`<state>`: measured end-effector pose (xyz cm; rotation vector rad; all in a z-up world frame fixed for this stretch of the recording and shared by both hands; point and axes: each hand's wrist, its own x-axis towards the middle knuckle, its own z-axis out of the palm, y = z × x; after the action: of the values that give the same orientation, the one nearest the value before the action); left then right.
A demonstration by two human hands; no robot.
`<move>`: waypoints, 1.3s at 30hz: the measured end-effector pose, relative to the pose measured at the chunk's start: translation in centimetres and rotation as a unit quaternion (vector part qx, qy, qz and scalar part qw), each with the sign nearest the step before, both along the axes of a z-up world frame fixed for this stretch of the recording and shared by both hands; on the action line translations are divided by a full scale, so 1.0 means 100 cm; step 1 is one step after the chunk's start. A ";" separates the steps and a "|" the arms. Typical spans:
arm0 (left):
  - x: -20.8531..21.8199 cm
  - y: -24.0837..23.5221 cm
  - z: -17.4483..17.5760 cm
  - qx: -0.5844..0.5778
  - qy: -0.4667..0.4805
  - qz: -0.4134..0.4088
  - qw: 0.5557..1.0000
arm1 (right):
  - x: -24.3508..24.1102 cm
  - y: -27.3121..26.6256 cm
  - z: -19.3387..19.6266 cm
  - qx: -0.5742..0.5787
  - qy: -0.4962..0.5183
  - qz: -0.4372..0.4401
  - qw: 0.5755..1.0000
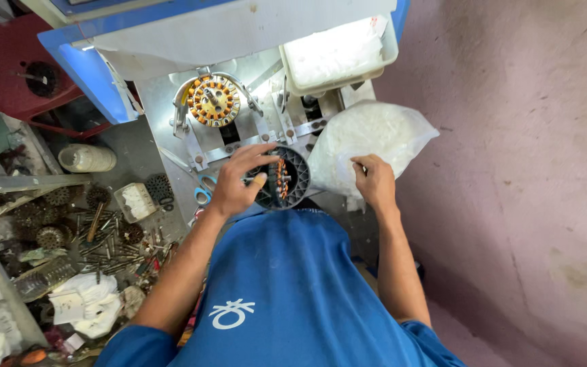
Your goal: The person assembles a stator by manually inserting small components into the slots of the stator core, using a small green-handled tool to seat them, and handling individual pieces from a plastic bag.
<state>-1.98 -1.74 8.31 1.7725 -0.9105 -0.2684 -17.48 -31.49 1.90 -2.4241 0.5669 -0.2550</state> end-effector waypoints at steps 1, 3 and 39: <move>-0.008 0.000 0.012 -0.012 -0.026 0.028 0.999 | -0.003 0.000 0.008 0.024 -0.006 -0.018 1.000; -0.023 -0.005 0.033 -0.025 -0.039 0.061 0.997 | -0.006 -0.002 0.025 0.073 -0.018 -0.052 0.996; -0.050 0.019 0.013 -0.134 0.205 -0.052 0.968 | -0.003 0.144 0.100 0.311 -0.081 0.065 0.945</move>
<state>-6.96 0.11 9.61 1.3549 -0.7019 -0.5320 -17.80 -17.04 11.95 -1.7970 0.3432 -0.1825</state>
